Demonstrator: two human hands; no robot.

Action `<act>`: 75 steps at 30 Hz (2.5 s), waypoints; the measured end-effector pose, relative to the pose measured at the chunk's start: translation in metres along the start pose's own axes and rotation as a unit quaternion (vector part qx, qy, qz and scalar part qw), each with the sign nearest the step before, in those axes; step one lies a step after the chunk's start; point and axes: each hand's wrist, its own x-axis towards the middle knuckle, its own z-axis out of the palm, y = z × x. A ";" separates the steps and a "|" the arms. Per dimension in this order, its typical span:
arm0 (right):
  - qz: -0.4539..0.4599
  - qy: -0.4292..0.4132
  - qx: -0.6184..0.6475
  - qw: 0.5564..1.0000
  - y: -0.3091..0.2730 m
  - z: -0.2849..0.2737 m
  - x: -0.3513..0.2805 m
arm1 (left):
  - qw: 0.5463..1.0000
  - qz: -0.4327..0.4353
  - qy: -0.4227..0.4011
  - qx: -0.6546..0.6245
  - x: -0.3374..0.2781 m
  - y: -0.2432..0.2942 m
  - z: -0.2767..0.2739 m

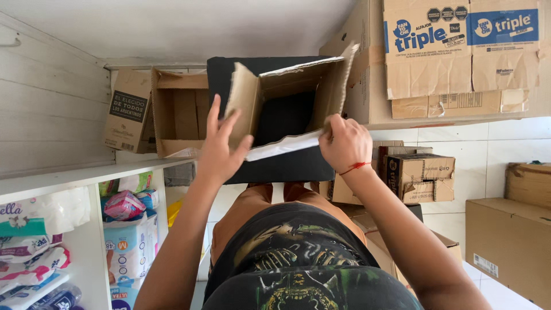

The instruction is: The person folds several cardboard boxes by hand, tucking in the flaps to assemble them and then placing them in a pile.

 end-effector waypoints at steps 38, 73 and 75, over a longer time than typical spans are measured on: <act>-0.086 -0.292 -0.028 0.952 -0.045 0.005 0.053 | 0.970 -0.065 -0.071 0.225 0.024 0.049 0.039; 0.077 -0.426 0.043 0.900 -0.071 -0.050 0.152 | 0.969 -0.025 -0.028 0.242 0.030 0.007 0.056; 0.067 -0.277 0.138 0.948 -0.038 -0.030 0.165 | 0.965 0.003 -0.039 0.261 0.030 0.006 0.060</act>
